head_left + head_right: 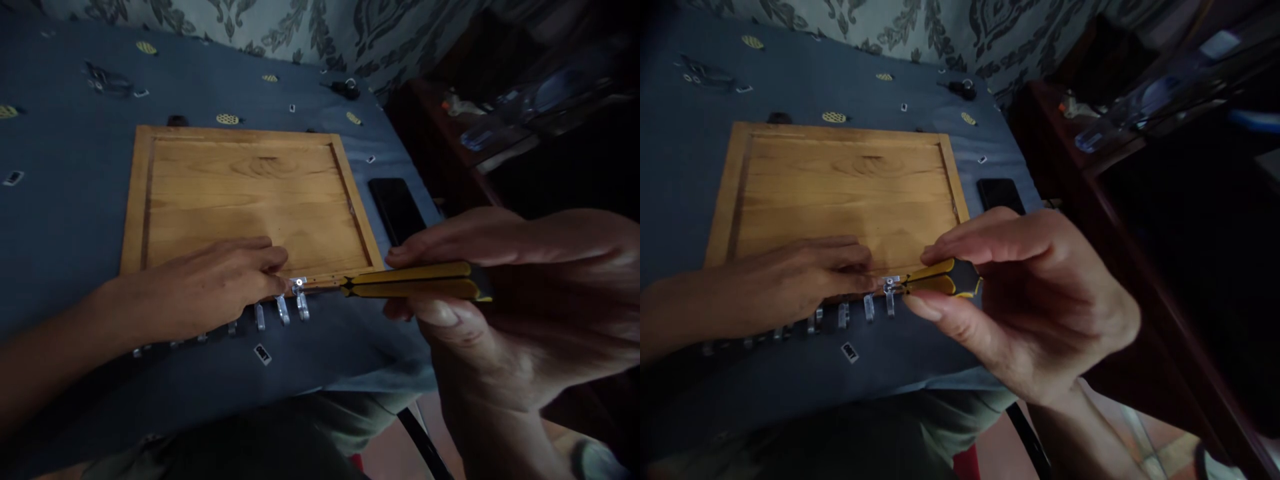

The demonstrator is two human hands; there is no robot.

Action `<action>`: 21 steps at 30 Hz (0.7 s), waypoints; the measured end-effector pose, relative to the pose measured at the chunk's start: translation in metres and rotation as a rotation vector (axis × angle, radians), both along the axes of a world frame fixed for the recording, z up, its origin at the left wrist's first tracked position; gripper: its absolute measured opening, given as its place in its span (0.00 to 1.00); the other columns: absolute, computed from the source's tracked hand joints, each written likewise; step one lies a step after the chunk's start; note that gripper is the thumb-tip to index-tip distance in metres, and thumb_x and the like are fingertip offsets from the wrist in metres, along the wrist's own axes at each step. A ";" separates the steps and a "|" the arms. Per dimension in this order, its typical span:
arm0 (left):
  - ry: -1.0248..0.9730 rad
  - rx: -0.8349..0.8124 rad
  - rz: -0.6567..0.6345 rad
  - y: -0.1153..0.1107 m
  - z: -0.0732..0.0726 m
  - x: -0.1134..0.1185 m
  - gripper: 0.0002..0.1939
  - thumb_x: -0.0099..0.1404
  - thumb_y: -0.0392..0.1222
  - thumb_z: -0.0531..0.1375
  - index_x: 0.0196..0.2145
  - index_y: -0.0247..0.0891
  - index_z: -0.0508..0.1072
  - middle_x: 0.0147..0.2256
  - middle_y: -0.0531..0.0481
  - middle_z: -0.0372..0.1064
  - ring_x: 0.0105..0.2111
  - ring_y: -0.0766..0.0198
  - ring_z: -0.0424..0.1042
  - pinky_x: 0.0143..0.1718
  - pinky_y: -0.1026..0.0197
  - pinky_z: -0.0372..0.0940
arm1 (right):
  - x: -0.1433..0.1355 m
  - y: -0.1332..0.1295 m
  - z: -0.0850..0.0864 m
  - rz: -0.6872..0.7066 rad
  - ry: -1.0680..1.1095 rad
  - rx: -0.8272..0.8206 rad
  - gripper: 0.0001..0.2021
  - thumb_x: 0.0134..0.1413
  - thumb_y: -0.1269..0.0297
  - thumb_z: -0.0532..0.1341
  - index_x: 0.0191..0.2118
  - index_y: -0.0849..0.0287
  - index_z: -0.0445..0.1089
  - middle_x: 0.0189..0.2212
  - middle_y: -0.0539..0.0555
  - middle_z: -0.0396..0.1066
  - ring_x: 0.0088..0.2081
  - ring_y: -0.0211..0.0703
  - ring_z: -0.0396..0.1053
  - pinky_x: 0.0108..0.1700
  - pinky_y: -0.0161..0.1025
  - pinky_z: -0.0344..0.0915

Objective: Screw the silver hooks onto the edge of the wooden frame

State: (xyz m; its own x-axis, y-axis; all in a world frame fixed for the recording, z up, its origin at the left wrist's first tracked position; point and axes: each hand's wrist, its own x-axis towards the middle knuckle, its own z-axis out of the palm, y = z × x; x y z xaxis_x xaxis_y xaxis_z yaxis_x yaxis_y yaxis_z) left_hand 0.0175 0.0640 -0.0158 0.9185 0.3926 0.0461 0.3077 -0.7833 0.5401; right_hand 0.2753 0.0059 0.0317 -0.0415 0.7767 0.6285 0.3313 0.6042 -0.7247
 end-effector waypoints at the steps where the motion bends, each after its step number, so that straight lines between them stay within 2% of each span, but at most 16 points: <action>1: 0.003 -0.008 0.003 0.000 -0.001 0.000 0.17 0.78 0.32 0.52 0.57 0.47 0.72 0.50 0.50 0.70 0.50 0.62 0.69 0.51 0.63 0.62 | -0.001 0.000 0.000 0.012 0.025 -0.014 0.19 0.42 0.72 0.78 0.42 0.46 0.82 0.30 0.50 0.79 0.26 0.49 0.75 0.22 0.48 0.76; 3: 0.014 -0.033 0.006 0.000 0.001 0.000 0.18 0.78 0.33 0.52 0.58 0.49 0.72 0.51 0.51 0.70 0.51 0.61 0.69 0.52 0.62 0.62 | -0.002 -0.001 0.002 0.014 0.053 -0.044 0.19 0.43 0.72 0.78 0.42 0.46 0.83 0.31 0.50 0.78 0.27 0.50 0.76 0.23 0.48 0.78; 8: 0.044 -0.125 0.009 0.002 0.007 0.003 0.15 0.81 0.40 0.50 0.54 0.45 0.75 0.48 0.48 0.71 0.48 0.58 0.70 0.49 0.58 0.64 | -0.003 -0.010 0.009 -0.031 -0.017 -0.109 0.14 0.54 0.57 0.73 0.48 0.48 0.83 0.35 0.52 0.82 0.25 0.50 0.76 0.25 0.51 0.79; 10: 0.030 -0.102 0.003 0.002 0.006 0.003 0.16 0.80 0.37 0.50 0.55 0.46 0.75 0.48 0.48 0.71 0.48 0.58 0.70 0.50 0.59 0.63 | -0.002 -0.012 0.010 -0.045 -0.050 -0.134 0.13 0.58 0.59 0.71 0.49 0.44 0.83 0.37 0.50 0.82 0.27 0.50 0.76 0.29 0.54 0.81; 11: 0.026 -0.083 -0.005 0.002 0.005 0.002 0.17 0.79 0.35 0.50 0.56 0.46 0.74 0.49 0.48 0.70 0.49 0.58 0.69 0.51 0.59 0.62 | -0.001 -0.011 0.011 -0.035 -0.055 -0.136 0.13 0.56 0.63 0.72 0.48 0.43 0.83 0.37 0.50 0.82 0.28 0.51 0.77 0.31 0.55 0.81; 15: 0.046 -0.050 0.000 0.001 0.005 0.001 0.18 0.79 0.33 0.51 0.58 0.48 0.72 0.51 0.49 0.70 0.51 0.59 0.69 0.52 0.59 0.61 | 0.000 -0.001 0.007 0.096 0.042 -0.053 0.22 0.41 0.75 0.76 0.43 0.45 0.84 0.31 0.49 0.81 0.31 0.54 0.78 0.26 0.52 0.80; 17: 0.052 -0.048 0.009 0.000 0.006 0.001 0.16 0.79 0.35 0.51 0.56 0.48 0.73 0.50 0.49 0.70 0.50 0.59 0.69 0.51 0.59 0.61 | 0.001 0.002 0.005 0.113 0.075 -0.030 0.21 0.41 0.75 0.77 0.43 0.49 0.84 0.29 0.49 0.79 0.28 0.51 0.78 0.22 0.49 0.78; 21: 0.036 -0.091 0.005 0.000 0.010 0.005 0.15 0.80 0.37 0.50 0.54 0.45 0.75 0.47 0.48 0.70 0.49 0.58 0.69 0.49 0.59 0.61 | 0.003 -0.001 0.005 0.091 0.006 -0.091 0.19 0.51 0.66 0.74 0.50 0.50 0.82 0.36 0.52 0.82 0.27 0.50 0.78 0.17 0.46 0.72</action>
State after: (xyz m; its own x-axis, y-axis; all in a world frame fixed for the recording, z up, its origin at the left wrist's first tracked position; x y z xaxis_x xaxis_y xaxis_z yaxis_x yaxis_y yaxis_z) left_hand 0.0223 0.0644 -0.0062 0.9169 0.3983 -0.0234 0.3322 -0.7296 0.5977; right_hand 0.2782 0.0054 0.0367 -0.1110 0.8235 0.5563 0.2740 0.5634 -0.7794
